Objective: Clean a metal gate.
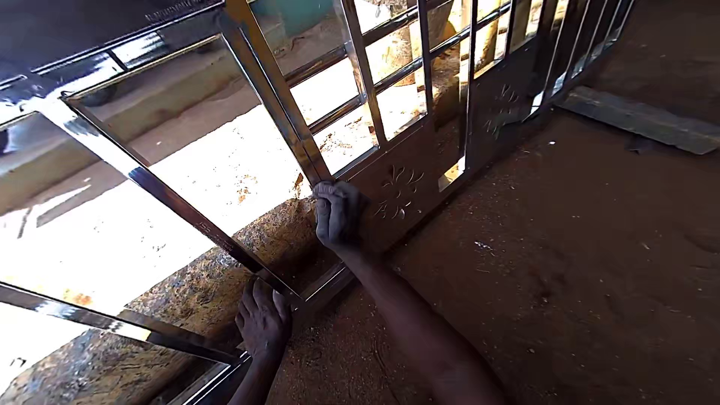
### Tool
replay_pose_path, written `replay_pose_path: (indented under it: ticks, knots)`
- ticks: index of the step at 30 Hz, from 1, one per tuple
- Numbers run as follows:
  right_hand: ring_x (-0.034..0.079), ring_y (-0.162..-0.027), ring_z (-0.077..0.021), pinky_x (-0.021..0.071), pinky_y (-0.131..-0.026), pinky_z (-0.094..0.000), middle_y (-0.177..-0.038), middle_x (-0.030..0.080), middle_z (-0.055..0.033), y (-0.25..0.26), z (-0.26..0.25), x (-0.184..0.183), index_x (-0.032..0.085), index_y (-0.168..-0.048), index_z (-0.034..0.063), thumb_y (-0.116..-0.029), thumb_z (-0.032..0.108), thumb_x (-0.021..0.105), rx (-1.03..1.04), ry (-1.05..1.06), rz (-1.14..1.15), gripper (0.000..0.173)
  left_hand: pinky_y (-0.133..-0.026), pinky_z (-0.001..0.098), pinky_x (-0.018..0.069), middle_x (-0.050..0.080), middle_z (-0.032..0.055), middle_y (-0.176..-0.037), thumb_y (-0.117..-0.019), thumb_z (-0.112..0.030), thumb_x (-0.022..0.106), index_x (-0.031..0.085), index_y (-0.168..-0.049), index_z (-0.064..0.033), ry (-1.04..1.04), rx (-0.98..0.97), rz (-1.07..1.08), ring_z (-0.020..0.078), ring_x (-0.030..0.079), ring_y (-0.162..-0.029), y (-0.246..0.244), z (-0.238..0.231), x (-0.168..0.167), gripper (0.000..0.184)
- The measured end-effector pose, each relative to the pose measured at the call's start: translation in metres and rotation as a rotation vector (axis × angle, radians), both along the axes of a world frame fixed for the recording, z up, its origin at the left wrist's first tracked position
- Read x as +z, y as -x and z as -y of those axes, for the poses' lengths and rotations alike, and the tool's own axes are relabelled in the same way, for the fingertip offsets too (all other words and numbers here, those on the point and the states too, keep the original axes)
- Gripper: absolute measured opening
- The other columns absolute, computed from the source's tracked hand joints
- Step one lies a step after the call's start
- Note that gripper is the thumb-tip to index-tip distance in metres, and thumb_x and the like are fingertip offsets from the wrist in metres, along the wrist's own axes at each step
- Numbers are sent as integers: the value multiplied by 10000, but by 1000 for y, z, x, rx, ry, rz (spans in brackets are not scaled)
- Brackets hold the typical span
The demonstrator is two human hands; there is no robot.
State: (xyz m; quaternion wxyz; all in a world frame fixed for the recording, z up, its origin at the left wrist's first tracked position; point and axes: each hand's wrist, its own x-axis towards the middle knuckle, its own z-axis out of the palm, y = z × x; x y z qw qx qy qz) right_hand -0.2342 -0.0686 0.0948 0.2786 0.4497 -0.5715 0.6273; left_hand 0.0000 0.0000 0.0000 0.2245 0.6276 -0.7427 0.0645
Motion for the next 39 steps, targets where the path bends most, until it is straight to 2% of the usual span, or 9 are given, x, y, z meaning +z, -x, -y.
replay_pose_path:
  ticks: [4, 8, 11, 20, 23, 27, 29, 35, 39]
  knots:
    - [596, -1012, -298, 461, -856, -481, -1093, 616, -154, 31, 15, 54, 671, -1104, 95, -1067, 335, 414, 87, -11, -75, 354, -1013, 607, 437, 540, 246, -1451, -981, -603, 157, 566, -1407, -32, -50, 22, -32, 450, 555, -1285, 0, -2, 0, 822]
    - [644, -1130, -284, 524, -945, -432, -1255, 663, -109, 23, -46, -50, 690, -1167, 201, -963, 247, 601, 70, -141, -437, 227, -1033, 622, 433, 536, 272, -1444, -990, -590, 167, 579, -1392, -17, -54, 6, -77, 465, 555, -1287, 3, -2, 3, 811]
    - [541, -1223, -217, 334, -1126, -417, -1410, 540, -42, 37, -50, -88, 596, -1261, 283, -1008, 274, 483, -35, -199, -650, 277, -1025, 637, 432, 545, 259, -1442, -990, -618, 149, 587, -1393, -44, -39, 11, -105, 470, 557, -1283, 4, -4, -3, 827]
    - [354, -1496, -412, 240, -1188, -664, -1644, 303, -247, -3, 72, 224, 420, -1564, 83, -878, 19, 576, -218, -132, -542, 706, -1057, 613, 423, 535, 259, -1455, -1010, -593, 203, 566, -1412, -25, -77, 48, -171, 461, 545, -1302, -2, -4, -3, 785]
    - [201, -1565, -390, 210, -1232, -636, -1686, 201, -234, 2, 38, 153, 317, -1594, 11, -912, 16, 566, -128, -279, -665, 726, -1057, 616, 425, 536, 269, -1449, -1017, -596, 195, 575, -1401, -18, -58, 34, -181, 467, 562, -1279, -1, -4, -4, 791]
    - [584, -1325, -367, 459, -1117, -519, -1428, 604, -206, 32, -36, -19, 661, -1346, 74, -931, 111, 566, -70, -308, -798, 428, -1057, 620, 428, 553, 272, -1430, -1016, -588, 203, 593, -1383, -20, -39, 21, -193, 484, 563, -1275, 0, -7, -5, 781]
    - [556, -1355, -369, 411, -1162, -486, -1434, 581, -243, 41, -44, -38, 641, -1340, 95, -1009, 187, 491, -47, -303, -735, 375, -1046, 626, 437, 564, 287, -1409, -1023, -577, 226, 594, -1377, -8, -23, 7, -192, 495, 570, -1264, 3, -7, -6, 765]
    - [364, -1474, -480, 249, -1233, -583, -1533, 418, -353, 17, 58, 147, 471, -1448, -136, -1043, 232, 403, -49, -10, -418, 552, -1058, 631, 424, 570, 281, -1409, -1026, -546, 275, 601, -1372, 2, -23, -2, -193, 482, 559, -1290, 3, -6, -8, 726]
    - [455, -1443, -392, 304, -1231, -536, -1533, 493, -233, -9, 95, 261, 612, -1401, 8, -1046, 203, 473, 127, 79, -585, 428, -1073, 623, 410, 569, 269, -1411, -1019, -535, 291, 599, -1370, -1, -40, 17, -192, 466, 552, -1299, 1, -4, -12, 710]
